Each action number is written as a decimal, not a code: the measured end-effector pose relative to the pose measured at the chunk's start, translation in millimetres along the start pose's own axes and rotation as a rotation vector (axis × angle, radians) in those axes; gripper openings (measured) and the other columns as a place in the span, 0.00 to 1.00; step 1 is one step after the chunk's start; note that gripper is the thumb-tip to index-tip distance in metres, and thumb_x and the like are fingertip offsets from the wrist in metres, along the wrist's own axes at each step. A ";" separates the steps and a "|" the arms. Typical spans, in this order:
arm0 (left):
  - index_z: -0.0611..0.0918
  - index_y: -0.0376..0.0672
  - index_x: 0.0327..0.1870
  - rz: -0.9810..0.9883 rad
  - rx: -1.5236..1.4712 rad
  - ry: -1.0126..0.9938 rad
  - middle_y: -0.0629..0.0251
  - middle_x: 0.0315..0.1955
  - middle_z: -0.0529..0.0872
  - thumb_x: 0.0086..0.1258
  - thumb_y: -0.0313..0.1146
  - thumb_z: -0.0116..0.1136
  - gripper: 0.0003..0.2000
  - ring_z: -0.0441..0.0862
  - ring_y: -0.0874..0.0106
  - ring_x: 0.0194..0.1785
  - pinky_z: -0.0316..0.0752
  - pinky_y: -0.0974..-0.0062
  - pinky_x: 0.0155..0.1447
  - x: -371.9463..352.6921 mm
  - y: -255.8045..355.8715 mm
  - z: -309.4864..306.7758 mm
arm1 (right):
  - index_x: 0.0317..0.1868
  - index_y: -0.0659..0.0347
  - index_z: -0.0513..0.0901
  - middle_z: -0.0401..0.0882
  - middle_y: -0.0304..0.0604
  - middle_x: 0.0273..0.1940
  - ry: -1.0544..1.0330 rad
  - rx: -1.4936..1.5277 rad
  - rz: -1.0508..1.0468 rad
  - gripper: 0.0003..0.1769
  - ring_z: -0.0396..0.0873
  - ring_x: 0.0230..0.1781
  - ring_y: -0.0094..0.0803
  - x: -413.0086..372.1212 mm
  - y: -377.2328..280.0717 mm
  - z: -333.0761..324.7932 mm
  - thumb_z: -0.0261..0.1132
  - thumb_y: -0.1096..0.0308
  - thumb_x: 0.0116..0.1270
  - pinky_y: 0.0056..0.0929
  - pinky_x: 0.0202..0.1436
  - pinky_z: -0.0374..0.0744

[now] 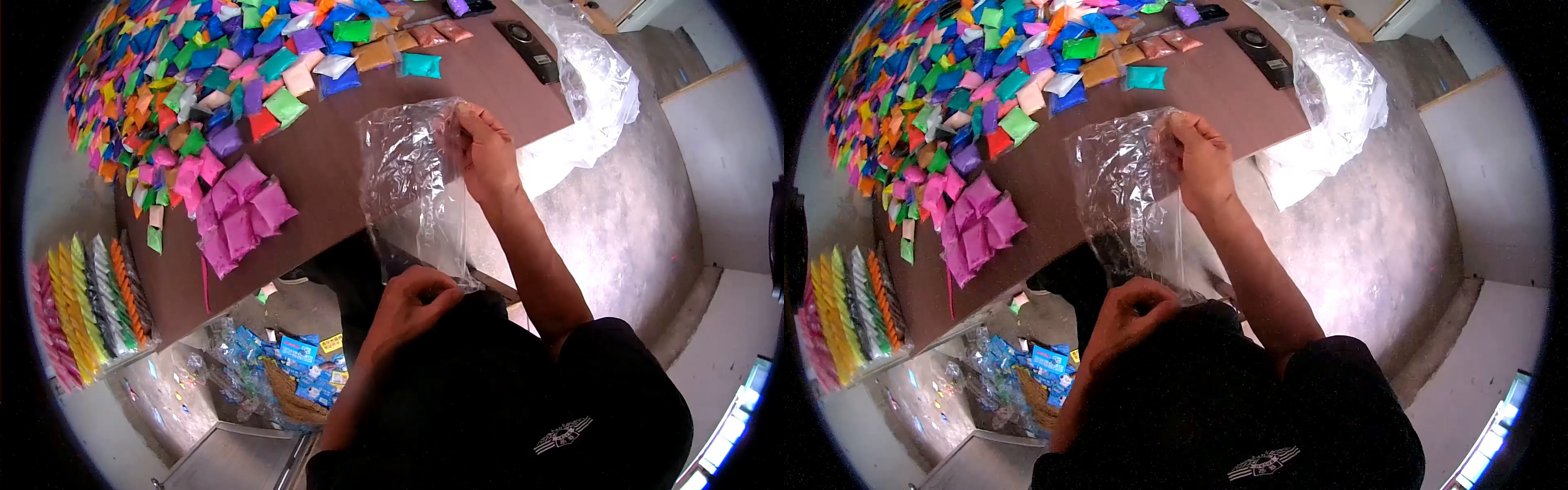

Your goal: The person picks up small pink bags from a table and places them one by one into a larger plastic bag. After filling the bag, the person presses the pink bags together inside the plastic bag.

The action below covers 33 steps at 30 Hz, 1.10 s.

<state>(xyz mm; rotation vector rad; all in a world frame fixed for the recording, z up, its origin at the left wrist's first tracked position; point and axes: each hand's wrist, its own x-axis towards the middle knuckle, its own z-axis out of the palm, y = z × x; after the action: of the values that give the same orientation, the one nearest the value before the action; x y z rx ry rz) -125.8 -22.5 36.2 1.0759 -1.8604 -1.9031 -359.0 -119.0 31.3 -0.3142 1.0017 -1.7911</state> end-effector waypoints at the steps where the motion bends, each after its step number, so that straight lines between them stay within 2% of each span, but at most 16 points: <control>1: 0.92 0.39 0.52 0.001 0.000 0.003 0.60 0.44 0.93 0.72 0.34 0.75 0.12 0.89 0.69 0.47 0.84 0.69 0.59 -2.6 3.1 -2.7 | 0.48 0.60 0.85 0.89 0.41 0.43 -0.027 0.005 0.016 0.07 0.88 0.41 0.29 5.0 -0.7 -4.0 0.64 0.66 0.84 0.28 0.47 0.86; 3: 0.92 0.38 0.45 -0.025 -0.011 -0.064 0.60 0.43 0.92 0.70 0.33 0.77 0.09 0.89 0.69 0.50 0.83 0.68 0.60 -6.7 11.4 -7.4 | 0.49 0.60 0.85 0.89 0.41 0.43 -0.021 -0.020 0.023 0.07 0.89 0.42 0.30 7.0 -6.2 -3.9 0.64 0.66 0.84 0.29 0.47 0.87; 4: 0.92 0.38 0.45 -0.024 -0.011 -0.061 0.60 0.43 0.92 0.70 0.33 0.77 0.09 0.89 0.69 0.50 0.83 0.68 0.60 -7.8 11.8 -9.0 | 0.49 0.60 0.85 0.89 0.41 0.43 -0.012 -0.044 0.030 0.07 0.89 0.42 0.30 7.7 -8.6 -3.5 0.64 0.67 0.84 0.31 0.47 0.88; 6: 0.93 0.41 0.44 0.059 0.097 -0.044 0.59 0.38 0.94 0.70 0.36 0.76 0.09 0.90 0.64 0.45 0.82 0.66 0.55 -9.2 12.8 -12.4 | 0.49 0.60 0.85 0.90 0.42 0.43 -0.026 -0.059 0.029 0.08 0.89 0.41 0.31 13.1 -12.1 -7.3 0.63 0.67 0.84 0.31 0.47 0.88; 11: 0.92 0.43 0.47 0.017 0.101 -0.023 0.60 0.39 0.94 0.69 0.37 0.77 0.11 0.91 0.64 0.43 0.79 0.66 0.55 -8.7 9.1 -24.4 | 0.49 0.61 0.85 0.90 0.42 0.41 0.040 -0.103 0.039 0.09 0.89 0.40 0.31 10.7 -17.0 -4.5 0.60 0.67 0.84 0.31 0.45 0.88; 14: 0.91 0.43 0.46 0.012 0.121 0.002 0.61 0.37 0.94 0.69 0.37 0.78 0.11 0.91 0.65 0.41 0.78 0.67 0.53 -8.7 8.5 -26.7 | 0.50 0.61 0.85 0.89 0.42 0.39 -0.030 -0.115 0.005 0.09 0.89 0.39 0.30 17.7 -15.3 -11.6 0.59 0.68 0.84 0.31 0.44 0.87; 19: 0.90 0.43 0.44 0.085 0.194 0.102 0.62 0.35 0.94 0.67 0.36 0.79 0.11 0.91 0.66 0.36 0.77 0.67 0.51 -7.1 7.9 -28.9 | 0.52 0.62 0.84 0.89 0.43 0.43 0.113 -0.100 -0.064 0.09 0.88 0.38 0.31 18.1 -6.0 -7.7 0.60 0.67 0.83 0.29 0.44 0.85; 20: 0.90 0.40 0.45 0.070 0.229 0.104 0.62 0.35 0.94 0.68 0.34 0.79 0.11 0.90 0.70 0.37 0.80 0.69 0.48 -7.7 10.8 -30.6 | 0.52 0.62 0.84 0.89 0.43 0.43 0.112 -0.100 -0.065 0.09 0.88 0.38 0.31 15.2 -8.2 -7.3 0.60 0.67 0.83 0.29 0.44 0.85; 22: 0.90 0.38 0.47 0.057 0.264 0.105 0.62 0.36 0.94 0.68 0.31 0.79 0.11 0.89 0.73 0.38 0.83 0.70 0.45 -6.3 12.4 -31.2 | 0.57 0.63 0.82 0.88 0.44 0.49 0.012 -0.119 -0.002 0.15 0.88 0.47 0.33 6.5 -17.6 -2.5 0.59 0.60 0.86 0.36 0.55 0.86; 23: 0.90 0.40 0.46 0.081 0.206 0.163 0.62 0.34 0.93 0.67 0.32 0.79 0.11 0.90 0.70 0.37 0.80 0.70 0.49 -5.5 11.5 -28.9 | 0.57 0.63 0.82 0.88 0.44 0.49 0.013 -0.119 -0.003 0.15 0.88 0.47 0.33 0.9 -16.3 -2.7 0.59 0.60 0.86 0.36 0.55 0.86; 24: 0.90 0.42 0.45 0.104 0.149 0.221 0.61 0.32 0.93 0.65 0.33 0.80 0.11 0.91 0.67 0.36 0.77 0.69 0.53 -4.4 10.5 -27.1 | 0.59 0.62 0.82 0.88 0.43 0.50 -0.003 -0.160 0.036 0.17 0.88 0.50 0.33 -6.8 -14.0 -2.5 0.59 0.57 0.86 0.37 0.57 0.86; 28: 0.91 0.41 0.46 0.219 0.182 0.306 0.62 0.32 0.93 0.66 0.31 0.80 0.11 0.91 0.67 0.36 0.78 0.70 0.50 3.0 6.5 -24.8 | 0.67 0.61 0.81 0.88 0.44 0.54 -0.029 -0.340 0.133 0.23 0.87 0.54 0.34 -48.7 -8.0 -1.9 0.60 0.52 0.86 0.38 0.58 0.84; 30: 0.91 0.38 0.48 0.174 0.121 0.365 0.61 0.36 0.94 0.68 0.31 0.79 0.11 0.92 0.70 0.38 0.81 0.72 0.50 7.3 11.9 -23.4 | 0.67 0.64 0.82 0.89 0.46 0.54 -0.088 -0.452 0.162 0.24 0.87 0.53 0.34 -73.4 -7.9 -6.2 0.60 0.52 0.86 0.39 0.59 0.84; 32: 0.91 0.37 0.48 0.112 0.042 0.363 0.60 0.38 0.95 0.70 0.31 0.78 0.11 0.92 0.72 0.41 0.82 0.74 0.50 13.6 19.1 -24.8 | 0.65 0.68 0.83 0.89 0.46 0.53 -0.244 -0.814 0.279 0.25 0.87 0.51 0.32 -93.2 -4.3 -11.1 0.61 0.53 0.85 0.38 0.58 0.85; 33: 0.91 0.35 0.49 0.050 -0.039 0.358 0.60 0.40 0.95 0.71 0.31 0.77 0.11 0.92 0.73 0.43 0.83 0.75 0.51 15.8 21.2 -24.4 | 0.65 0.68 0.83 0.89 0.46 0.53 -0.241 -0.812 0.278 0.25 0.87 0.51 0.32 -100.1 -3.5 -15.7 0.61 0.53 0.85 0.38 0.58 0.85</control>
<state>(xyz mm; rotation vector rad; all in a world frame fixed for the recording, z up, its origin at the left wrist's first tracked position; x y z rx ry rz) -126.8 -53.9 53.7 1.2488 -1.6272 -1.5866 -325.9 -24.5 47.0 -0.8216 1.4764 -1.0013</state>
